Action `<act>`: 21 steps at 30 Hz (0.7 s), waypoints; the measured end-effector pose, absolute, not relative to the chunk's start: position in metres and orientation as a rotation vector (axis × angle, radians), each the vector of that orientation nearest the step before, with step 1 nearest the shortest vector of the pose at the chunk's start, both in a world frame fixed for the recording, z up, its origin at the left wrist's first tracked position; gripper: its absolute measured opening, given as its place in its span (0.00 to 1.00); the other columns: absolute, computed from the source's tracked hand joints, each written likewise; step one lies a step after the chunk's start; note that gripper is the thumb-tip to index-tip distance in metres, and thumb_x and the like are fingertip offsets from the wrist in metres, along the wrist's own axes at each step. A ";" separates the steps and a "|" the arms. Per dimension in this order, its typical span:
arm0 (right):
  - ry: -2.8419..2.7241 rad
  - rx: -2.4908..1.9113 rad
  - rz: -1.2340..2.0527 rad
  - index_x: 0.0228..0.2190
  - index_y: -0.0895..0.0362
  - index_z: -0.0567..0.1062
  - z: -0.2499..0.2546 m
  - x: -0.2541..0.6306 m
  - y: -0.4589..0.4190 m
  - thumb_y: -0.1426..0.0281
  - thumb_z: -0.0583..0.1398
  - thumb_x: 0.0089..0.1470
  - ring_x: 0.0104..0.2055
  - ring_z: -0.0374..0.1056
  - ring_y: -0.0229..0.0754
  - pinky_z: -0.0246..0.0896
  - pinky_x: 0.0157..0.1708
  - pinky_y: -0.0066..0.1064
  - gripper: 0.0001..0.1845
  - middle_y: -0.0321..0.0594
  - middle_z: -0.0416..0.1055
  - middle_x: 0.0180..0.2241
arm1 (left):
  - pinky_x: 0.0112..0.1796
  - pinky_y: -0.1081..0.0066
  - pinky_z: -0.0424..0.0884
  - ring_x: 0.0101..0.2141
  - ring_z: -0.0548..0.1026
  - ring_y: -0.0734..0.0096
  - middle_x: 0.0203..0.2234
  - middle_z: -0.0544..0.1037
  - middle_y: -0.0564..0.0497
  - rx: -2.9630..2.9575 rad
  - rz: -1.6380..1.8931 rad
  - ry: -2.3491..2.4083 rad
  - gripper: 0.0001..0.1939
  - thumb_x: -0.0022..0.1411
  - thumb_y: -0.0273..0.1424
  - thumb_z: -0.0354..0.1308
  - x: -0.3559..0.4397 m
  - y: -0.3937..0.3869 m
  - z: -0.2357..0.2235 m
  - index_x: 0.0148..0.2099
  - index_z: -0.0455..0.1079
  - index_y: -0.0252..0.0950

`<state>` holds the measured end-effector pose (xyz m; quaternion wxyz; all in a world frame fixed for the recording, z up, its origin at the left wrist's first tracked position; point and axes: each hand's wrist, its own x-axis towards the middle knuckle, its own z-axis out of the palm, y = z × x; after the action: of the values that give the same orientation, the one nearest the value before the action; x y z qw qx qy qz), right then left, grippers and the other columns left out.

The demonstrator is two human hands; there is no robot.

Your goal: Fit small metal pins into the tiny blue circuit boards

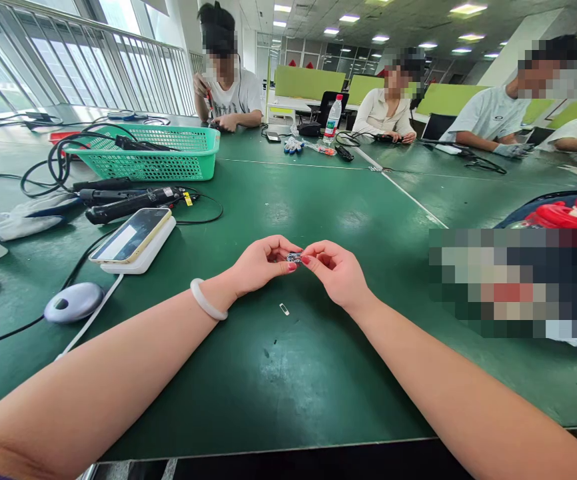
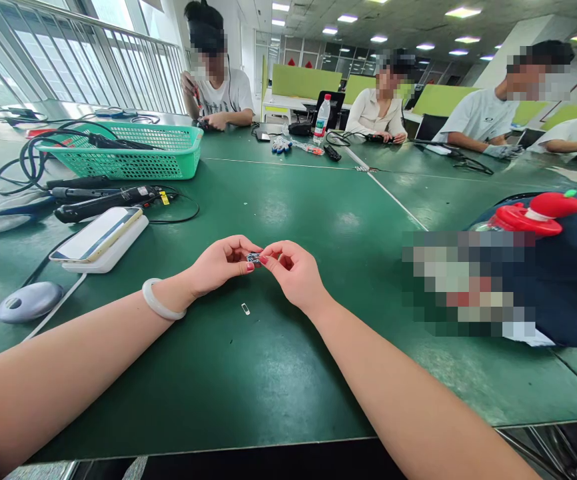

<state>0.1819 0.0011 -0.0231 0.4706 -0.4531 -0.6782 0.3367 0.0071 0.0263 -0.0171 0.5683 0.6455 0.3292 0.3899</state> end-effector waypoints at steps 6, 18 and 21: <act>-1.869 -1.125 0.434 0.30 0.54 0.73 -0.017 0.186 -0.004 0.64 0.56 0.54 0.24 0.59 0.34 0.58 0.26 0.29 0.08 0.37 0.69 0.28 | 0.35 0.71 0.68 0.31 0.73 0.75 0.28 0.75 0.51 1.361 0.904 0.733 0.17 0.44 0.31 0.66 0.007 0.028 -0.018 0.37 0.68 0.32; -2.025 -1.091 0.011 0.39 0.51 0.75 -0.010 0.191 -0.005 0.69 0.53 0.57 0.35 0.68 0.39 0.63 0.37 0.32 0.12 0.39 0.74 0.35 | 0.33 0.73 0.68 0.32 0.74 0.74 0.30 0.76 0.49 1.280 0.924 0.764 0.18 0.44 0.30 0.66 0.005 0.030 -0.020 0.39 0.69 0.32; -1.896 -1.160 0.022 0.42 0.52 0.73 0.015 0.207 -0.011 0.67 0.53 0.58 0.37 0.68 0.40 0.63 0.38 0.33 0.12 0.42 0.73 0.38 | 0.32 0.73 0.67 0.32 0.74 0.73 0.30 0.77 0.49 1.284 0.922 0.786 0.18 0.44 0.30 0.66 0.004 0.031 -0.020 0.39 0.68 0.32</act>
<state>0.2067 -0.0114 0.0155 0.4434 -0.4677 -0.7645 0.0087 0.0042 0.0314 -0.0201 0.6348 0.5620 0.3441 0.4035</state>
